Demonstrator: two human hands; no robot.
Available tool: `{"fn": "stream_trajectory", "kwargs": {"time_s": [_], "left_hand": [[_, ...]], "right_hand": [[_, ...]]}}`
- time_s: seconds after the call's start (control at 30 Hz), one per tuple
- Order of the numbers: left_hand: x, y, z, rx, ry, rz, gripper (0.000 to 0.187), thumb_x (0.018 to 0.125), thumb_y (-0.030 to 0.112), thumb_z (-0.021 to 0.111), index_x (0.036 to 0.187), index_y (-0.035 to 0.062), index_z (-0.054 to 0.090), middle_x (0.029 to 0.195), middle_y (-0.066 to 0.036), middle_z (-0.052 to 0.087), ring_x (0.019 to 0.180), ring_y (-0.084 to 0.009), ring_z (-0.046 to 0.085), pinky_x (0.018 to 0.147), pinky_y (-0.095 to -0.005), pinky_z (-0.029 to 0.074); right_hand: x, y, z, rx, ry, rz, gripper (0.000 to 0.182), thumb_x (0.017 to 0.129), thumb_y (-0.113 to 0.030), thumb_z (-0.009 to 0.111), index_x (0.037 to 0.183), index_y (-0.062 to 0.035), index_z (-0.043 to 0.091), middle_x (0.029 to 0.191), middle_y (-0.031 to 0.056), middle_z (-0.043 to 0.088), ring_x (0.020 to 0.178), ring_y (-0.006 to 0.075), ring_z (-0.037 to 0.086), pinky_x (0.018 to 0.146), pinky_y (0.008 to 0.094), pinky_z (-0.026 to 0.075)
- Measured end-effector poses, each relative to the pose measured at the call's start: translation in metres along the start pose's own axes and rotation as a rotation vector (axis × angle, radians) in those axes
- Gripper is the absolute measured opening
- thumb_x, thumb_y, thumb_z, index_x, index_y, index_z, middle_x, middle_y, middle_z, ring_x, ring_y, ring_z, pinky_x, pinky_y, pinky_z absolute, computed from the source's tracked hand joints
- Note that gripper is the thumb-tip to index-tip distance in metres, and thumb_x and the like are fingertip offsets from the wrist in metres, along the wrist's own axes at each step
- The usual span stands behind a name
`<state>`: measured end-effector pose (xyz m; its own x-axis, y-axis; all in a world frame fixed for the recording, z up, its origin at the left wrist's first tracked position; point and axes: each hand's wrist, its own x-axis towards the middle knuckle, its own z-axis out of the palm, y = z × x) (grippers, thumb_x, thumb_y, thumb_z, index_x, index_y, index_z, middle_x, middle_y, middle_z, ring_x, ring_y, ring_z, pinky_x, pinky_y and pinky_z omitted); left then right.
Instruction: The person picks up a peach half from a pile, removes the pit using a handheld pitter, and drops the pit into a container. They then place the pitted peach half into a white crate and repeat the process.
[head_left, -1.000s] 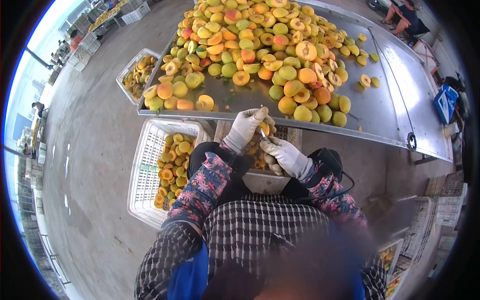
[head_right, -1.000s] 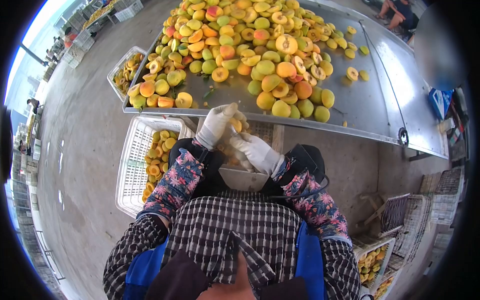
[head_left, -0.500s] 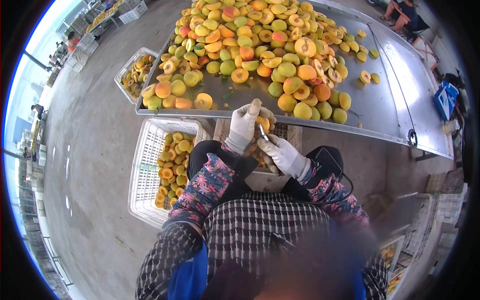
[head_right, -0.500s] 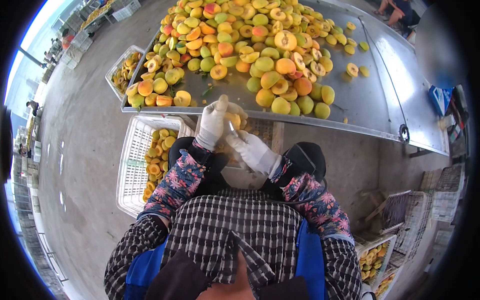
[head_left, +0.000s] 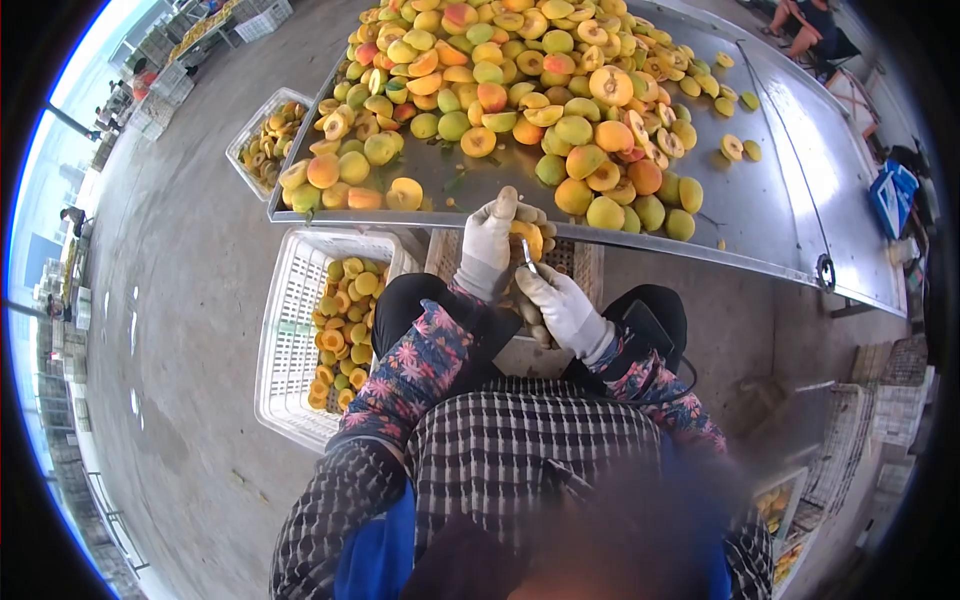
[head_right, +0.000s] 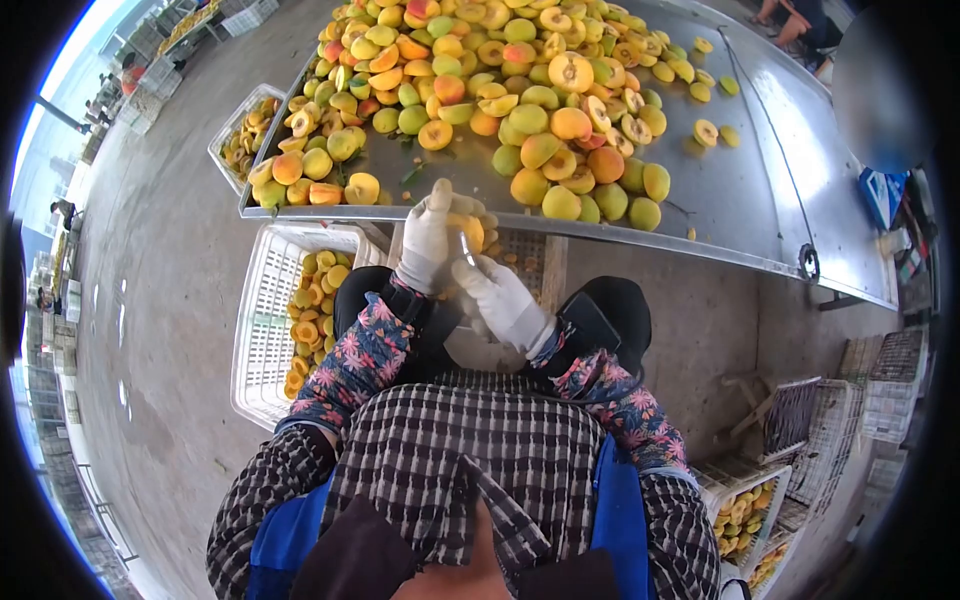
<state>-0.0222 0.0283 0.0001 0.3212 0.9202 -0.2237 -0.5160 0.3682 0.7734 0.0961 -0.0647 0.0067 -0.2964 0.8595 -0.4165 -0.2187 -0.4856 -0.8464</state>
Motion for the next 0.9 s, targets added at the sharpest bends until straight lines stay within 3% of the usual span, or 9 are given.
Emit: {"fn": "stream_trajectory", "kwargs": {"time_s": [0.1,0.2,0.33,0.43,0.57,0.67,0.73,0.83,0.9], "left_hand": [[0.001,0.001,-0.001,-0.007,-0.026,-0.015,0.045,0.091,0.043,0.064,0.084,-0.0017,0.060,0.079,-0.014,0.065,0.070,-0.0262,0.068,0.061,-0.0374,0.059],[0.002,-0.001,0.006,-0.003,0.037,-0.004,0.047,0.094,0.045,0.059,0.090,-0.0020,0.058,0.084,-0.015,0.065,0.073,-0.0282,0.067,0.064,-0.0396,0.058],[-0.001,0.001,0.016,-0.116,0.106,-0.004,0.042,0.092,0.044,0.062,0.085,0.0026,0.058,0.080,-0.011,0.064,0.070,-0.0261,0.068,0.062,-0.0391,0.059],[-0.002,0.001,0.020,-0.182,0.138,-0.007,0.041,0.092,0.045,0.062,0.087,0.0042,0.057,0.084,-0.011,0.064,0.074,-0.0268,0.067,0.064,-0.0402,0.059],[0.001,0.001,0.015,-0.380,0.150,-0.124,0.043,0.091,0.048,0.061,0.090,0.0060,0.056,0.089,-0.010,0.063,0.081,-0.0286,0.066,0.069,-0.0426,0.058],[0.005,0.008,0.002,-0.402,0.126,-0.142,0.044,0.091,0.051,0.060,0.091,0.0066,0.056,0.091,-0.010,0.063,0.083,-0.0296,0.066,0.071,-0.0430,0.056],[0.002,0.017,-0.007,-0.329,0.142,-0.064,0.044,0.091,0.051,0.060,0.091,0.0069,0.056,0.090,-0.010,0.063,0.084,-0.0299,0.066,0.071,-0.0426,0.055],[-0.001,0.040,-0.034,-0.017,0.147,0.158,0.042,0.094,0.047,0.057,0.094,0.0055,0.062,0.091,-0.011,0.064,0.083,-0.0280,0.066,0.072,-0.0384,0.055],[-0.007,0.074,-0.061,0.607,0.263,0.228,0.040,0.093,0.045,0.058,0.099,0.0057,0.065,0.096,-0.011,0.065,0.086,-0.0284,0.066,0.075,-0.0376,0.054]], "right_hand": [[-0.001,-0.005,-0.005,0.064,-0.011,0.096,0.046,0.098,-0.044,0.051,0.110,0.0003,0.054,0.074,0.0068,0.059,0.062,0.0190,0.059,0.057,0.0308,0.045],[0.023,0.029,-0.012,-0.466,0.129,-0.532,0.043,0.098,-0.039,0.051,0.107,0.0022,0.054,0.077,0.0142,0.063,0.071,0.0290,0.062,0.065,0.0388,0.046],[0.007,0.012,-0.004,-0.602,0.204,-0.482,0.041,0.098,-0.038,0.051,0.107,0.0029,0.053,0.080,0.0206,0.063,0.072,0.0340,0.061,0.068,0.0400,0.048],[0.009,0.018,-0.006,-0.700,0.267,-0.492,0.042,0.097,-0.038,0.053,0.106,0.0029,0.053,0.078,0.0206,0.061,0.073,0.0318,0.062,0.067,0.0391,0.047],[0.020,0.030,-0.008,-0.168,0.127,-0.511,0.035,0.100,-0.038,0.048,0.105,-0.0029,0.054,0.069,0.0057,0.058,0.057,0.0162,0.058,0.051,0.0305,0.045],[-0.014,-0.007,-0.015,0.156,-0.025,-0.108,0.028,0.100,-0.035,0.051,0.102,-0.0069,0.054,0.063,-0.0010,0.049,0.046,0.0112,0.045,0.042,0.0238,0.036],[-0.010,-0.003,-0.025,0.015,0.132,-0.072,0.026,0.100,-0.034,0.051,0.101,-0.0087,0.054,0.065,-0.0031,0.047,0.047,0.0078,0.043,0.042,0.0220,0.033],[0.003,0.029,-0.060,-0.893,0.227,-0.348,0.039,0.096,-0.029,0.051,0.127,-0.0053,0.045,0.088,0.0255,0.063,0.088,0.0434,0.063,0.078,0.0466,0.049],[-0.012,0.017,-0.049,-1.054,0.239,-0.246,0.047,0.095,-0.023,0.051,0.137,-0.0080,0.037,0.101,0.0286,0.063,0.096,0.0457,0.060,0.082,0.0496,0.048]]}}
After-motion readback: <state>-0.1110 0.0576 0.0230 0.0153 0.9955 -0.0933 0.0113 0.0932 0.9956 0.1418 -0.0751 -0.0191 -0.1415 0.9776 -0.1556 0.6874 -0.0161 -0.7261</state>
